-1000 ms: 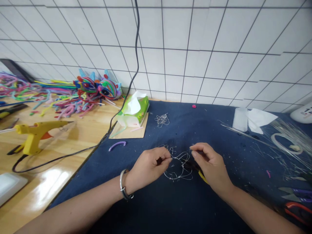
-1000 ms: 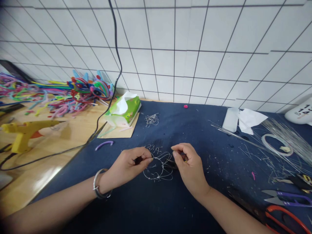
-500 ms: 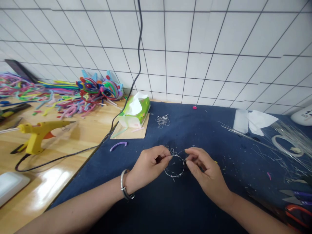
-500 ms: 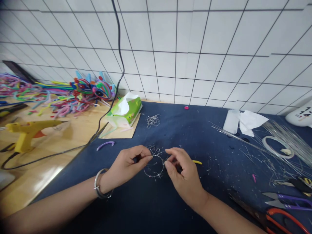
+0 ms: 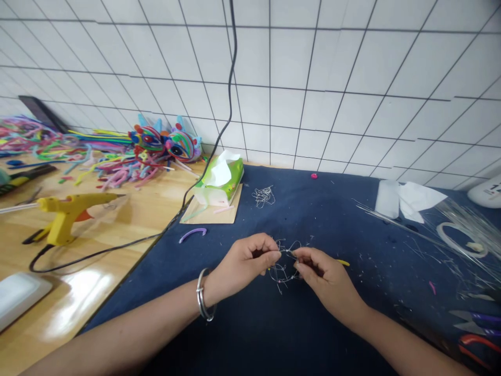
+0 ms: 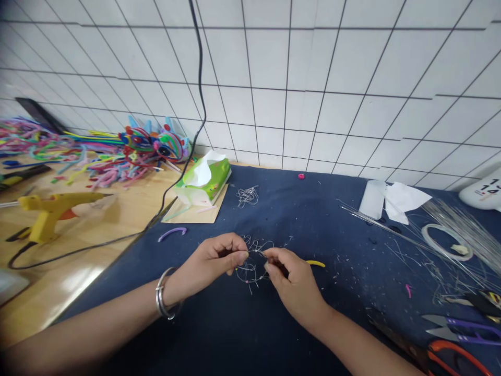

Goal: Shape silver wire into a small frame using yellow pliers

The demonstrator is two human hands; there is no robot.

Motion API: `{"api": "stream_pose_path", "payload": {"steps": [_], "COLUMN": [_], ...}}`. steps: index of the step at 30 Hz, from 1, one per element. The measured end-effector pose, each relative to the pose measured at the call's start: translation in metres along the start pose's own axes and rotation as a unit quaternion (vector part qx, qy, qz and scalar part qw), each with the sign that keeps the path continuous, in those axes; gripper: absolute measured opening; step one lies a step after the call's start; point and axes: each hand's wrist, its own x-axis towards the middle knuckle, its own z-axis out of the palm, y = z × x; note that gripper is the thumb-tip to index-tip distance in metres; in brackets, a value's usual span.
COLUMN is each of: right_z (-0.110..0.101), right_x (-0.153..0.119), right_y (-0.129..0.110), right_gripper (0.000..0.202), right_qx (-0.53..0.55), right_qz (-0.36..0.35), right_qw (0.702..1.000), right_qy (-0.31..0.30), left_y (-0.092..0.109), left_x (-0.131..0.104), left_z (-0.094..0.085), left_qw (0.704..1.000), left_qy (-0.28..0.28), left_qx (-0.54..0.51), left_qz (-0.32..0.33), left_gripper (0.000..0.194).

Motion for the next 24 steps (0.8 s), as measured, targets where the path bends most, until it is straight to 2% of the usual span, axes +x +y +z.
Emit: {"api": "stream_pose_path", "payload": {"steps": [5, 9, 14, 16, 20, 24], "right_z": [-0.002, -0.001, 0.000, 0.000, 0.003, 0.004], "right_x": [0.005, 0.006, 0.004, 0.004, 0.004, 0.003], "right_y": [0.000, 0.003, 0.006, 0.005, 0.005, 0.005], "right_gripper": [0.023, 0.025, 0.026, 0.026, 0.026, 0.025], "right_qx": [0.144, 0.181, 0.197, 0.199, 0.199, 0.188], "right_qz": [0.053, 0.042, 0.042, 0.043, 0.039, 0.028], "right_qw": [0.988, 0.982, 0.977, 0.976, 0.976, 0.980], "right_qy": [-0.013, 0.021, 0.064, 0.078, 0.080, 0.063], "left_y": [0.003, 0.003, -0.001, -0.002, -0.004, -0.008], "left_x": [0.002, 0.001, 0.000, 0.000, 0.000, 0.001], "left_z": [-0.001, -0.002, -0.002, -0.001, 0.002, 0.004], "left_qw": [0.995, 0.998, 0.993, 0.993, 0.998, 0.996], "left_qy": [0.001, -0.002, 0.093, 0.095, 0.051, 0.064], "left_qx": [-0.096, -0.058, 0.034, 0.036, -0.025, -0.053], "left_qz": [0.023, 0.038, 0.064, 0.058, 0.010, -0.015], "left_gripper": [0.017, 0.028, 0.017, 0.013, 0.014, 0.015]}}
